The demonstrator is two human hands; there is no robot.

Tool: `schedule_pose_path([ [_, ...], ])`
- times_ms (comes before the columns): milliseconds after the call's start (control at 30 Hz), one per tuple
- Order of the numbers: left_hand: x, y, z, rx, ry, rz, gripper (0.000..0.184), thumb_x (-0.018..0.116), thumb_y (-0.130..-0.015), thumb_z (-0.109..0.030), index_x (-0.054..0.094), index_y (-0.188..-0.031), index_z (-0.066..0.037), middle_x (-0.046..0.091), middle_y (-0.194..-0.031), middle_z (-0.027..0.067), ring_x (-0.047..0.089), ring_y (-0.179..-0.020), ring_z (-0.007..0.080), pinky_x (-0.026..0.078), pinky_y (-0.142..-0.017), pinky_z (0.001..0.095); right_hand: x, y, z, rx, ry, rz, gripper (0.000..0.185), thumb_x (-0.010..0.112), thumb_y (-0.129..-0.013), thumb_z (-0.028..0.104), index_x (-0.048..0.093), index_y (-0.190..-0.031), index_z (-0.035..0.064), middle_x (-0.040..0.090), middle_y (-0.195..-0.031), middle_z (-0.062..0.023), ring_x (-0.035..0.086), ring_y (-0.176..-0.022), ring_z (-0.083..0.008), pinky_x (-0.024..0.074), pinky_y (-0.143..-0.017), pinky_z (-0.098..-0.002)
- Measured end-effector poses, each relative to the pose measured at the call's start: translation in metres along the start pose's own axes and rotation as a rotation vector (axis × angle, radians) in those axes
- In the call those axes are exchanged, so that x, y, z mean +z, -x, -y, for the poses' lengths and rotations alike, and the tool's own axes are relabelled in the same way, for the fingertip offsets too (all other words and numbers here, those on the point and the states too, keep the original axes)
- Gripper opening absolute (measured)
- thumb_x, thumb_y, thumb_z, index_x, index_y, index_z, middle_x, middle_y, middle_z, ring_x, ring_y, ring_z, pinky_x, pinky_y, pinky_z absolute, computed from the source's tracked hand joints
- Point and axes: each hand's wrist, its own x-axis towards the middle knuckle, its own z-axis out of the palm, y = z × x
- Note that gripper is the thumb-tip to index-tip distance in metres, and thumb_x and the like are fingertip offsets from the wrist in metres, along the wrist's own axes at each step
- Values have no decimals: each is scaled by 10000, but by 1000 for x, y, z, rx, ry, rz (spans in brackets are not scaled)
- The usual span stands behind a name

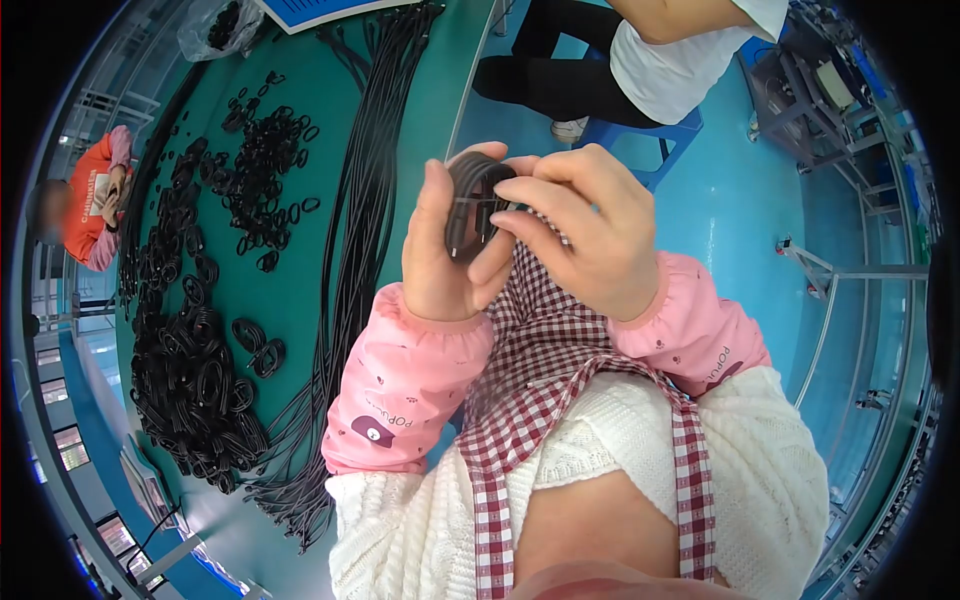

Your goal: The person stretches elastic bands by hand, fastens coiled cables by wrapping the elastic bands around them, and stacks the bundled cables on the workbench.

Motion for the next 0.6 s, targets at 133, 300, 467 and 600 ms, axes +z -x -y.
schedule_pose_path([
  [133,13,-1,1,102,-214,-190,548,391,-1004,-488,493,-1238,-3,592,-1155,167,411,-410,59,373,-325,179,5,5,0,136,-363,118,90,719,-811,90,653,-853,44,594,-837,-21,586,-679,-163,451,-585,-289],
  [300,0,5,-13,-122,232,117,527,378,-1019,-454,486,-1250,6,596,-1135,145,395,-409,59,292,-277,167,-13,18,-12,842,-1178,518,228,580,-965,208,649,-858,19,553,-756,-9,429,-541,-56,334,-489,-216],
  [467,-4,4,-8,-206,359,132,547,333,-1030,-453,437,-1327,-5,597,-1142,168,371,-400,67,294,-254,164,-10,18,-35,1322,-1434,520,255,550,-979,221,642,-996,-16,518,-700,-2,390,-500,-35,289,-446,-175],
  [600,-13,0,-8,-168,437,230,546,295,-1039,-436,379,-1362,-5,511,-1280,237,450,-456,122,375,-266,182,-5,26,-34,1246,-1226,426,234,571,-966,192,633,-1045,-19,534,-720,3,401,-510,-30,303,-453,-170],
])
